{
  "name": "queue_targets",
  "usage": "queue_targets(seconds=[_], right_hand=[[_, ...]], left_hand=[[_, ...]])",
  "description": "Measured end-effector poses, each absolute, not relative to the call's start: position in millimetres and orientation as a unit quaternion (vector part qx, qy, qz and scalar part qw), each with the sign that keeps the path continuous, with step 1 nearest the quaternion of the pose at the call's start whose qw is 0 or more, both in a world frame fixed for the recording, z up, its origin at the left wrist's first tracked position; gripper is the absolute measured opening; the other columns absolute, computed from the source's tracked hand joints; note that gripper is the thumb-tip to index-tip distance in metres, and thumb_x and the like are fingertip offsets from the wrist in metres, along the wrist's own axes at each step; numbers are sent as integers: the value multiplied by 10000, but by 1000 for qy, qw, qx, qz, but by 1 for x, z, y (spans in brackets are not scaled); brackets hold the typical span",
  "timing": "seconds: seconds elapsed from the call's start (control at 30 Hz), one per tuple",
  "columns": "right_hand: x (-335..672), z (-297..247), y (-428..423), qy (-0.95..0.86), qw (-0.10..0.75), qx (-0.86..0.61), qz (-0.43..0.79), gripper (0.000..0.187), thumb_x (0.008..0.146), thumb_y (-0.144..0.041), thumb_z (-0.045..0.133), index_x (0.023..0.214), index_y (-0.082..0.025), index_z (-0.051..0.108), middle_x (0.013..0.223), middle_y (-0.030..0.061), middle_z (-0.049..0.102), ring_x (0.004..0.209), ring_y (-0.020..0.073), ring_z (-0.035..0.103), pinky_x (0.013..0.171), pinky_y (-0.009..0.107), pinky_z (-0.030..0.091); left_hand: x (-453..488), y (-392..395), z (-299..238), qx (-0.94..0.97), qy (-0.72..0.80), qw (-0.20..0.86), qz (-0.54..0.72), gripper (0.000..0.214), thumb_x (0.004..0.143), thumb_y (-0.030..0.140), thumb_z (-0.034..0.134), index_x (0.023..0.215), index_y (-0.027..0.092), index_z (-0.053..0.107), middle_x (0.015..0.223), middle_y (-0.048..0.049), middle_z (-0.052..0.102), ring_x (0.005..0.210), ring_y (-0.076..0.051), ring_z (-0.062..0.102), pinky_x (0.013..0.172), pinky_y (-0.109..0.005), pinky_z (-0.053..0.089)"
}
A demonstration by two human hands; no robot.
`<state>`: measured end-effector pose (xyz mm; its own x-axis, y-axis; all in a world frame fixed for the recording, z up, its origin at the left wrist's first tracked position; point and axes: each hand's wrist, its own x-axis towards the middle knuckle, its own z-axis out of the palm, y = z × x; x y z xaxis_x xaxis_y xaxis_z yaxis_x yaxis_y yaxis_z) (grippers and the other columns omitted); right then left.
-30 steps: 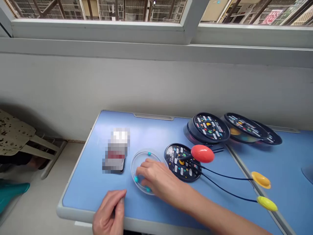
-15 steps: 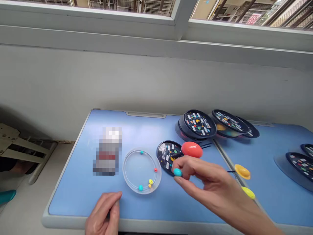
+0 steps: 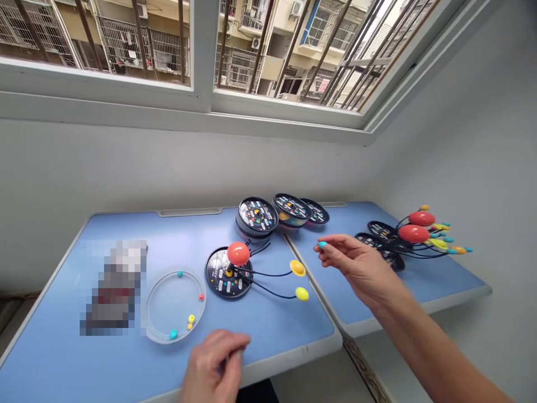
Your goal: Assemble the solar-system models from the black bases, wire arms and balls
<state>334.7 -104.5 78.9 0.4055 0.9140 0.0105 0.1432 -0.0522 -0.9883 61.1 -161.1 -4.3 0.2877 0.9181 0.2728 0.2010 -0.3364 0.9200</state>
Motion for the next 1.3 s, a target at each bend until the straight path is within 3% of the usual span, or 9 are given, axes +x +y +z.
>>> queue_targets(seconds=[0.2, 0.37, 0.5, 0.7, 0.87, 1.13, 1.3], right_hand=[[336, 45, -86, -380, 542, -570, 487, 366, 545, -397, 802, 825, -196, 678, 701, 20, 672, 610, 109, 571, 605, 252, 467], [328, 23, -57, -385, 534, -550, 514, 366, 521, -408, 802, 773, -185, 659, 718, 23, 682, 642, 124, 596, 632, 265, 472], [320, 14, -47, -391, 523, -532, 539, 348, 551, -426, 781, 761, -197, 623, 796, 31, 707, 712, 147, 626, 695, 295, 483], [321, 19, -62, -385, 504, -534, 559, 343, 562, -412, 786, 763, -191, 617, 710, 28, 707, 663, 146, 626, 711, 305, 481], [326, 19, -68, -381, 497, -536, 567, 330, 553, -386, 798, 779, -182, 671, 710, 25, 686, 650, 139, 605, 666, 280, 479], [330, 14, -62, -372, 472, -533, 596, 327, 542, -421, 793, 768, -209, 688, 630, -14, 602, 573, 110, 541, 557, 242, 443], [331, 16, -62, -384, 464, -545, 583, 307, 549, -393, 800, 769, -212, 685, 687, -6, 621, 615, 111, 559, 604, 250, 456]], left_hand=[[131, -113, 24, 663, 459, 470, 358, 398, 751, 79, 420, 1037, 186, 674, 1011, -47, 692, 914, -174, 629, 784, -270, 504], [161, -81, 21, 622, 516, 493, 322, 406, 766, 104, 426, 1121, 98, 625, 924, -96, 711, 841, -203, 646, 773, -318, 504], [167, -72, 17, 625, 521, 473, 339, 411, 765, 103, 439, 1136, 104, 614, 853, -84, 717, 833, -204, 642, 759, -313, 500], [174, -65, 10, 642, 523, 449, 334, 414, 774, 132, 456, 1162, 105, 598, 775, -73, 714, 772, -196, 641, 722, -292, 496], [184, -58, 10, 688, 510, 413, 310, 362, 777, 119, 473, 1095, 148, 643, 745, -56, 711, 697, -179, 625, 672, -277, 476], [192, -53, 8, 715, 509, 381, 292, 230, 797, 132, 494, 788, 159, 722, 688, -47, 698, 640, -152, 586, 605, -233, 413], [191, -56, 6, 731, 512, 357, 277, 252, 836, 143, 458, 818, 155, 709, 722, -68, 669, 673, -165, 589, 628, -249, 417]])
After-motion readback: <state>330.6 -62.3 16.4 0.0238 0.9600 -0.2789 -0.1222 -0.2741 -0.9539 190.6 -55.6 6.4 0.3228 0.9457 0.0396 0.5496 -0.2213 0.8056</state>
